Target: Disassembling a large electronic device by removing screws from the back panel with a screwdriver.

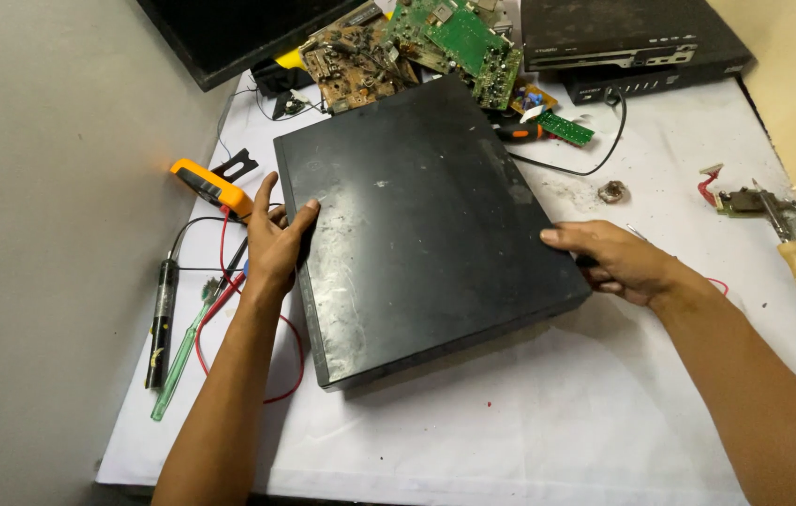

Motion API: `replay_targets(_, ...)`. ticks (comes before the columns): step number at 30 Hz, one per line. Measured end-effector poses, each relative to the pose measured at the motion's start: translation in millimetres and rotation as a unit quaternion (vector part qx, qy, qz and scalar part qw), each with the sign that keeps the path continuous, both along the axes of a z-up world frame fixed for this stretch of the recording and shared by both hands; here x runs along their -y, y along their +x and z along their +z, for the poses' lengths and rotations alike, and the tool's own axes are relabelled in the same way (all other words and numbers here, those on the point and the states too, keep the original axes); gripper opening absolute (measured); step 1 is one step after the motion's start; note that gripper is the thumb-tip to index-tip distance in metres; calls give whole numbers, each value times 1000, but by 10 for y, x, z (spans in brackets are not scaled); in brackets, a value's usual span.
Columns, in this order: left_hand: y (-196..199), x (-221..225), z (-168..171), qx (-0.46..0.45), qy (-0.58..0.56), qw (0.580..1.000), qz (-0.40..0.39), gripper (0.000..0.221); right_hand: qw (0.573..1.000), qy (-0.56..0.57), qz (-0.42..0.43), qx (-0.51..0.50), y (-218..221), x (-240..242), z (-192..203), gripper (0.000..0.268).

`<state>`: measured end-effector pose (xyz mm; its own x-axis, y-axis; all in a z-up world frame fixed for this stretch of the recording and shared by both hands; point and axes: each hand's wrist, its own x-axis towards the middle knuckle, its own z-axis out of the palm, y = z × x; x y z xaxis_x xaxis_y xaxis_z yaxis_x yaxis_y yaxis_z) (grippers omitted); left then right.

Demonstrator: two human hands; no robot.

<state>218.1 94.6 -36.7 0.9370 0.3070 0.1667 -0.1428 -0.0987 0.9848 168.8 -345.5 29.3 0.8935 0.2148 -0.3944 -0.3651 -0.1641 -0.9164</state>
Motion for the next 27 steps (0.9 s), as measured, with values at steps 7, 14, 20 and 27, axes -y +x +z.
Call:
replay_targets(7, 166, 126, 245, 25, 38, 995, -87, 80, 999, 30, 20, -4, -310, 97, -287, 36)
replay_targets(14, 767, 146, 302, -23, 73, 985, -156, 75, 999, 38, 28, 5, -374, -71, -264, 35)
replay_targets(20, 892, 135, 413, -54, 119, 973, -190, 75, 999, 26, 23, -7, -415, -227, -412, 32)
replay_targets(27, 822, 82, 333, -86, 111, 967, -211, 78, 1000, 13, 9, -11, -485, -226, -278, 40)
